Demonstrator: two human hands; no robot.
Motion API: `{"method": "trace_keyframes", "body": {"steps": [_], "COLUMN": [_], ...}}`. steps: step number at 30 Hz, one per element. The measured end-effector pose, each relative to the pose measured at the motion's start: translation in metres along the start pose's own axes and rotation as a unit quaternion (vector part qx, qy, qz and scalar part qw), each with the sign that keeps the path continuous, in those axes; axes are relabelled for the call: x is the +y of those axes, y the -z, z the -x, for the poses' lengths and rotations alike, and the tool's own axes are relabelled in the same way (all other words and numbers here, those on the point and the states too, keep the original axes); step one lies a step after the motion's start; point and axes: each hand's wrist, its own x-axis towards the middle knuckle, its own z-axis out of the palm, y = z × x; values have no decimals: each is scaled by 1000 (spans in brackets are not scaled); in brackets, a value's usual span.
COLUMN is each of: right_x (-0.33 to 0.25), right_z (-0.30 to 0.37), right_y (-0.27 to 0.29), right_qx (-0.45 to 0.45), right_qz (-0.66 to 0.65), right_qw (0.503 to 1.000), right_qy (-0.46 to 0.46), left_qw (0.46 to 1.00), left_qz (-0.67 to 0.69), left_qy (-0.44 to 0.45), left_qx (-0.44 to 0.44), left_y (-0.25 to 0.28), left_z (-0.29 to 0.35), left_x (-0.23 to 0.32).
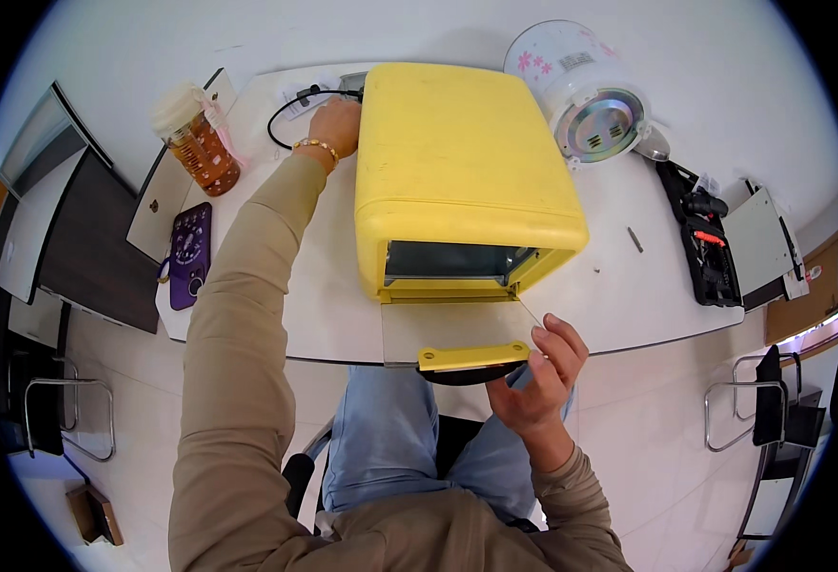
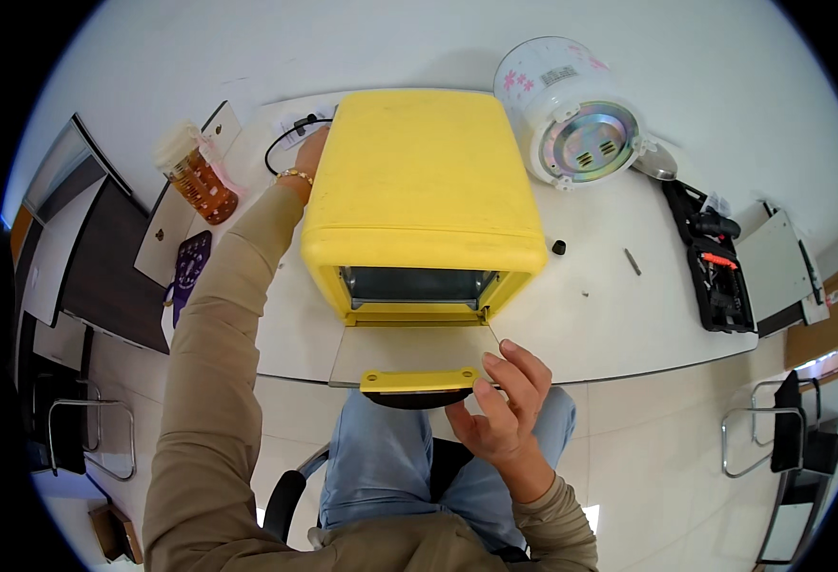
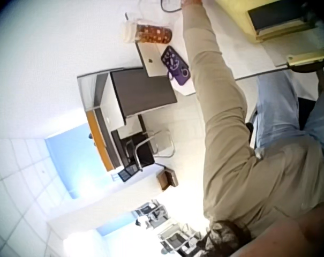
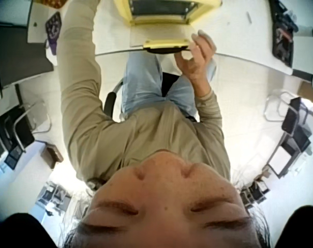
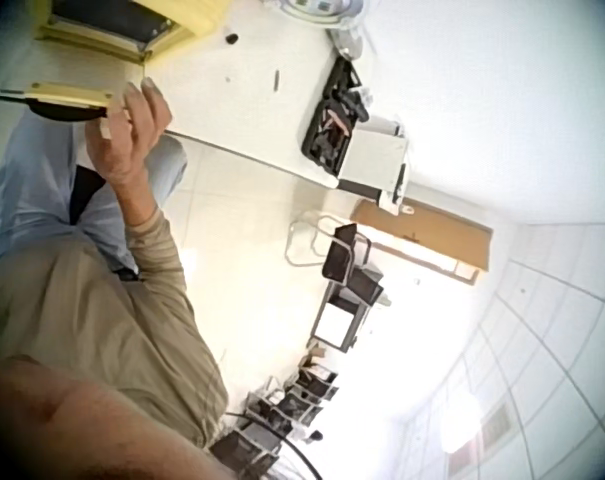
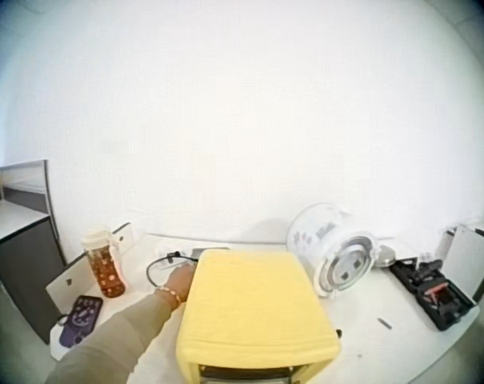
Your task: The person assembles a yellow toaster by attaching its side panels and inserting the crumb tray. They then flip the toaster over and attach a circular component to the bottom, securing it with a small black cap.
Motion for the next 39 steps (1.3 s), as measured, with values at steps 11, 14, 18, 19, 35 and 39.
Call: {"method": "trace_keyframes", "body": {"steps": [11,14,18,19,35,39], "right_x": [-1,-3,-2,-2,-8,-13], "right_z": [-6,-5,-4,-4,-3,2], "right_y": [-2,1,-4,-5,-7,-3], "right_qx": [16,-9,39,42,56,53], "right_qz": [-1,0,-15,-17,-3,-3], "right_qw": [1000,1000,999,999,998,998], "right_qy": [-8,-13,-7,-8,-25,-37], "left_qw": [993,990,980,974,840,812], "left_qz": [-30,37,77,106,503,522], "left_qy": [-95,-69,-81,-85,103,167], "left_qx": [65,116,163,182,175,203], "left_y": [14,18,21,20,87,119], "left_z": [14,22,19,18,-2,13], "left_x": [13,14,6,2,-19,-14]}}
